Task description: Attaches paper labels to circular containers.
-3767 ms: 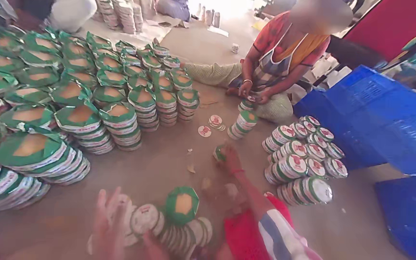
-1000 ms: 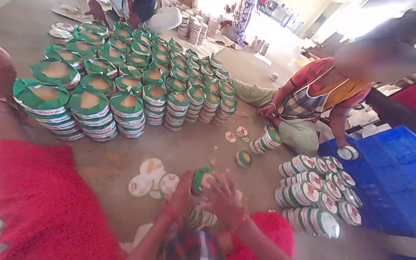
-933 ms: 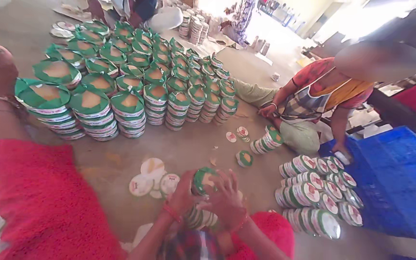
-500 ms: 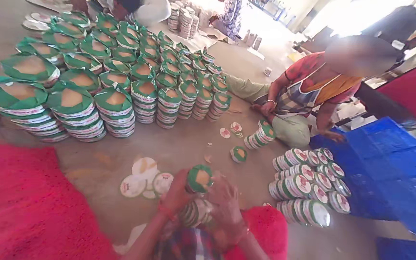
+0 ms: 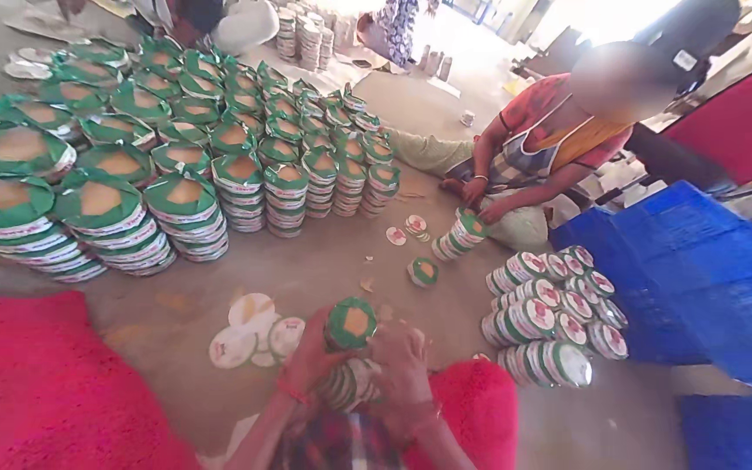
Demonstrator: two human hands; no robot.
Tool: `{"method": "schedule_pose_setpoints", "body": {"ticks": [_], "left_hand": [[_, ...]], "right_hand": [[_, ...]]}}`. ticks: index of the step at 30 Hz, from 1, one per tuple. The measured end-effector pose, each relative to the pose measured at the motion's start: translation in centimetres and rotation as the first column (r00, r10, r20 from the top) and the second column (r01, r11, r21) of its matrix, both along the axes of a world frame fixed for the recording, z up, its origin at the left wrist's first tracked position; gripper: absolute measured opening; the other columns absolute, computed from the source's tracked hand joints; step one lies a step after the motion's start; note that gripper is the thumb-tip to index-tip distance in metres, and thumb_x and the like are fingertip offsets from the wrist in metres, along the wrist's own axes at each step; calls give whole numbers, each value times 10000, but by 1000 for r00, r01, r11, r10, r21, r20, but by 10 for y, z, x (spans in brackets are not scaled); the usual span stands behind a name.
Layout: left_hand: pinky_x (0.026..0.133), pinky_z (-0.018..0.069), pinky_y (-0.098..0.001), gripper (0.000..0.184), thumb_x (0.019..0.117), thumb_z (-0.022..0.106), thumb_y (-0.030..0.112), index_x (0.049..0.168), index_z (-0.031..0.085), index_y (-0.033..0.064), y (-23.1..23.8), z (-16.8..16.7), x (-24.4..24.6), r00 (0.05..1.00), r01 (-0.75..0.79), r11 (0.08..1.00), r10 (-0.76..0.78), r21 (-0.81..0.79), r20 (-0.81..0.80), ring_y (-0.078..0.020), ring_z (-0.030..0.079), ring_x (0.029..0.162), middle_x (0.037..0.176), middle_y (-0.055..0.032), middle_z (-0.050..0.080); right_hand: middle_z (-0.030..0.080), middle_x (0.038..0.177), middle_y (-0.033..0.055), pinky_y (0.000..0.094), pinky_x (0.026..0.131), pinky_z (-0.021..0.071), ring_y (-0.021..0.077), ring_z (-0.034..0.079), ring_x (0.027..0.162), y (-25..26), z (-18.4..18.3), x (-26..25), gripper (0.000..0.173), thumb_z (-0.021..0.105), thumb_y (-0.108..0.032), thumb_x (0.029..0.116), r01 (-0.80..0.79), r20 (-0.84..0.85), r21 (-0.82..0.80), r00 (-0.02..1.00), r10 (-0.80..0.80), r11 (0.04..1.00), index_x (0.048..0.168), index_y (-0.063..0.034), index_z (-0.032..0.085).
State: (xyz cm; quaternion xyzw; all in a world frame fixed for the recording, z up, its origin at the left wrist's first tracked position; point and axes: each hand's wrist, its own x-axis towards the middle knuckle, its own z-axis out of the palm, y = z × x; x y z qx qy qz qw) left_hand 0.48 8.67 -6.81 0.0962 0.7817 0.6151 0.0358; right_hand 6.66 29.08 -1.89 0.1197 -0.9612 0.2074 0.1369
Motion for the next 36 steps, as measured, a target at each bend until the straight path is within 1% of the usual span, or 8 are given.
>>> {"method": "schedule_pose_setpoints", "body": {"ticks": [6, 10, 13, 22, 26, 29, 32, 36], "left_hand": [[1158, 407, -429, 1039, 697, 922, 294, 1529, 372, 3, 0, 3, 0, 999, 9, 1000, -9, 3, 47, -294, 478, 1389, 1490, -236, 478], [1153, 408, -459, 1015, 713, 912, 274, 1523, 377, -22, -2, -2, -1, 1000, 19, 1000, -19, -19, -4, -333, 483, 1380, 1476, -264, 484], [1156, 403, -465, 1012, 717, 909, 277, 1522, 378, -31, -2, -2, -2, 1000, 18, 1000, -19, -18, -18, -341, 481, 1382, 1470, -269, 490], [1152, 407, -471, 1009, 725, 905, 304, 1529, 382, -10, -2, 1, -3, 1000, 20, 999, -19, -44, 17, -342, 494, 1367, 1465, -248, 505], [1170, 387, -465, 1007, 744, 894, 278, 1543, 356, -13, -2, 4, -1, 998, 49, 998, -46, -50, 50, -343, 469, 1394, 1496, -254, 472], [1210, 327, -477, 1044, 715, 914, 195, 1556, 333, -18, -19, 8, -8, 981, 191, 981, -189, -44, 44, -358, 401, 1449, 1547, -264, 413], [1170, 366, -517, 805, 791, 860, 160, 1482, 482, -6, -63, 11, -26, 971, 229, 962, -216, -151, 98, -382, 452, 1412, 1518, -253, 467], [1070, 445, -560, 461, 939, 740, 275, 1330, 643, 52, -112, 12, -35, 944, 47, 901, 100, -431, 313, -407, 559, 1267, 1404, -225, 565]], "right_hand": [[504, 1560, 39, 726, 1162, 241, 447, 339, 1491, -5, 7, -17, 684, 561, -679, 910, 71, 116, 45, 990, -76, 996, 1423, -232, 631], [675, 1360, 93, 695, 1117, 350, 461, 492, 1380, -4, 13, -36, 571, 527, -618, 961, 71, -29, -12, 997, -72, 997, 1127, -142, 795], [592, 1476, 70, 683, 1164, 294, 439, 422, 1446, -9, 14, -45, 674, 478, -699, 945, 70, 74, 107, 994, -78, 992, 1317, -189, 714], [605, 1448, 131, 690, 1133, 341, 508, 413, 1424, -28, 9, -52, 595, 575, -614, 931, 67, -12, -35, 998, -67, 997, 1210, -126, 769], [469, 1578, 113, 714, 1162, 261, 509, 300, 1487, -39, 10, -60, 712, 535, -661, 931, 42, 110, 22, 993, -44, 999, 1388, -129, 654], [545, 1508, 130, 744, 1087, 322, 524, 361, 1440, -42, 8, -67, 586, 530, -636, 939, -62, 15, -151, 998, 65, 987, 1241, -188, 756], [581, 1444, 209, 706, 1120, 315, 531, 425, 1392, -40, 15, -64, 606, 488, -591, 974, -95, -107, -275, 992, 68, 957, 1219, -105, 757], [644, 1341, 210, 599, 1144, 359, 424, 533, 1322, -26, 5, -47, 527, 470, -446, 1023, 3, -164, -390, 984, -73, 921, 1203, -31, 739]]}}
